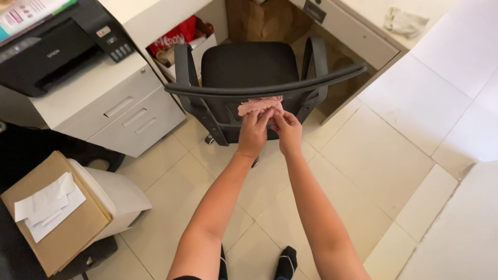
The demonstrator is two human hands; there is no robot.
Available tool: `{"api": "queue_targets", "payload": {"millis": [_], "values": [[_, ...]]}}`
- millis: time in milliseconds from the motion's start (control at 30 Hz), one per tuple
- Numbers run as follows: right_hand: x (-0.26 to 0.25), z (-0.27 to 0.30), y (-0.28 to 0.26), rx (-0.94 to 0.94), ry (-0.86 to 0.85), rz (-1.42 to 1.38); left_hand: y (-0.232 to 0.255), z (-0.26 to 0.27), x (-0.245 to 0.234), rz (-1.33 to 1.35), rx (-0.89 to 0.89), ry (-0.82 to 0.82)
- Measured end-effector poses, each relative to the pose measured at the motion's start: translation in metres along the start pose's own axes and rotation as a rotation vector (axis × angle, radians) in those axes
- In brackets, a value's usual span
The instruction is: Wiping down an office chair and desk with a cloth, then organizing various containers and items on the desk surface.
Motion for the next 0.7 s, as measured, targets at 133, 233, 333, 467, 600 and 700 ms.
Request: {"api": "queue_targets", "payload": {"millis": [133, 233, 333, 467, 600, 700], "values": [[0.027, 0.031, -0.065, -0.142, -0.051, -0.045, 0.009, -0.037, -0.005, -0.025, 0.026, 0.131], [0.021, 0.021, -0.079, -0.287, -0.051, 0.077, 0.008, -0.041, 0.006, 0.018, 0.0, 0.193], [0.01, -0.005, -0.081, -0.357, -0.039, 0.207, -0.014, -0.018, 0.052, 0.018, 0.072, 0.18], [-0.023, -0.06, -0.057, -0.322, 0.021, 0.284, -0.023, 0.015, 0.116, -0.051, 0.052, 0.037], [-0.074, -0.132, 0.011, -0.137, 0.084, 0.293, -0.024, 0.066, 0.17, -0.122, -0.037, -0.034], [-0.096, -0.143, 0.035, -0.096, 0.008, 0.126, -0.003, 0.052, 0.161, -0.051, 0.013, 0.053]]}}
Point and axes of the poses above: each hand's wrist, its own z-axis away from the middle knuckle, its own x-axis out of the palm, y = z × x, the point moved 2 cm from there along -z, towards the middle knuckle, and after that the axes turned 8 degrees about x, right-handed, at the moved point
